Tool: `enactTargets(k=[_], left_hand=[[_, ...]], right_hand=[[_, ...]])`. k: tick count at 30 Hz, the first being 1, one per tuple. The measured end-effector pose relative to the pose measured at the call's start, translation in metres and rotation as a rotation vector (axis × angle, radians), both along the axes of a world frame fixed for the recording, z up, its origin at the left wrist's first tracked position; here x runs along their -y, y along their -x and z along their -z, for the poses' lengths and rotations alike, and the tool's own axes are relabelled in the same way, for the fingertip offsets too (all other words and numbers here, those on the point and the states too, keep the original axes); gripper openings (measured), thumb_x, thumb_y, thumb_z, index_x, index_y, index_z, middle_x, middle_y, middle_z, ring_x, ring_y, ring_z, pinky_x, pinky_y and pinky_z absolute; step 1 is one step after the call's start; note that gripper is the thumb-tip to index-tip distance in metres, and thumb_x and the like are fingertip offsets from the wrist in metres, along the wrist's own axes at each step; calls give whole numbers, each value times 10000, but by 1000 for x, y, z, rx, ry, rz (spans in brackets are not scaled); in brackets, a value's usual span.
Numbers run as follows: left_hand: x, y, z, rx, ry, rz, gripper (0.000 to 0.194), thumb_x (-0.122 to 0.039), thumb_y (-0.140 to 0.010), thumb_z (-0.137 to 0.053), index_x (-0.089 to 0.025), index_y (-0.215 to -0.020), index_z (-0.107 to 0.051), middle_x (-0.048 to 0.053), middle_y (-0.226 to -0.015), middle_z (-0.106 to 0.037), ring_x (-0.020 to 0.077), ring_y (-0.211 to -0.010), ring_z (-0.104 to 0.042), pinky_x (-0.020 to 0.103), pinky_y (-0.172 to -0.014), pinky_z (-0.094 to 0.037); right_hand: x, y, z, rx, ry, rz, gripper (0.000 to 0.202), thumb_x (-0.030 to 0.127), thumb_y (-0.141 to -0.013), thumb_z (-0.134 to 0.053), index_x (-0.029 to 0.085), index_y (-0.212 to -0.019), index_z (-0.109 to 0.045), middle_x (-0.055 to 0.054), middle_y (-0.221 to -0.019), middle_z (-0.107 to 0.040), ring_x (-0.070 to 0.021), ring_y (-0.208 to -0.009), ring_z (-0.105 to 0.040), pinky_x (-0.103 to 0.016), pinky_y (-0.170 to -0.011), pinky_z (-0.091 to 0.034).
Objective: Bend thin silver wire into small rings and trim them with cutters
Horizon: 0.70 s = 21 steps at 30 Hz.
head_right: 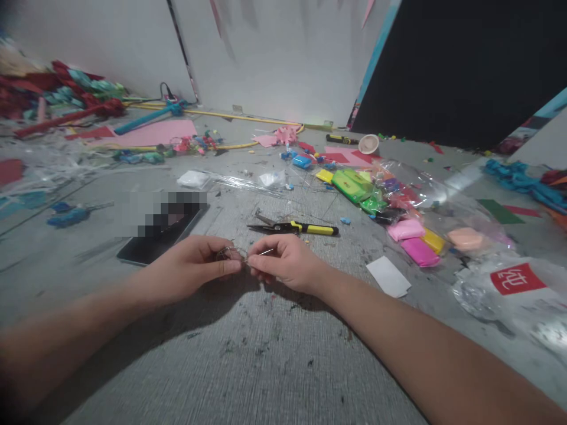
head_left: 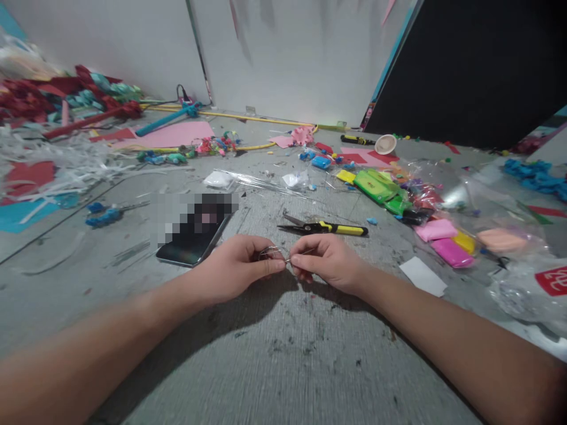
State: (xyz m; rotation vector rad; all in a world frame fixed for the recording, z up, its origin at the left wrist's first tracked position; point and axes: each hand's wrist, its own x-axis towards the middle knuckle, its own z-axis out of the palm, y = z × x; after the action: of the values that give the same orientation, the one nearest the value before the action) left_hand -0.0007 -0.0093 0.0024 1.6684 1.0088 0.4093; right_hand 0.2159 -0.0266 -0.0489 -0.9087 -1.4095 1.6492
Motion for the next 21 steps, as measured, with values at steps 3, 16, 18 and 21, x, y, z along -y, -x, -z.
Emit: enactTargets(k=[3, 16, 18, 21], left_hand=[[-1, 1, -1, -19, 21, 61, 261, -382, -879, -661, -138, -792, -694, -5, -677, -604, 119, -642, -493, 265, -608, -360], [5, 3, -1, 118, 172, 218, 237, -333, -859, -723, -145, -731, -657, -27, -648, -585, 93, -628, -495, 228, -593, -362], [5, 3, -1, 123, 174, 212, 243, -338, -871, -718, -145, -738, -657, -30, -648, -580, 89, -630, -490, 224, -596, -358], [3, 3, 0, 114, 170, 184, 266, -373, -887, -712, -143, -763, -664, -24, -664, -580, 94, -648, -498, 224, -606, -364]], right_hand=[[0, -2, 1, -29, 11, -40, 175, 329, -853, -773, 167, -875, -713, 8, -686, -681, -85, -564, -587, -199, -524, -490], [3, -7, -7, -213, 154, -300, 155, 278, -792, -843, 165, -833, -745, -2, -683, -742, -103, -600, -677, -208, -612, -527], [4, -6, -6, -247, 163, -271, 149, 269, -781, -848, 166, -824, -748, -2, -676, -741, -100, -604, -673, -205, -620, -516], [3, -3, -5, -271, 183, -205, 150, 272, -770, -850, 172, -814, -747, 1, -661, -732, -98, -601, -657, -200, -608, -496]])
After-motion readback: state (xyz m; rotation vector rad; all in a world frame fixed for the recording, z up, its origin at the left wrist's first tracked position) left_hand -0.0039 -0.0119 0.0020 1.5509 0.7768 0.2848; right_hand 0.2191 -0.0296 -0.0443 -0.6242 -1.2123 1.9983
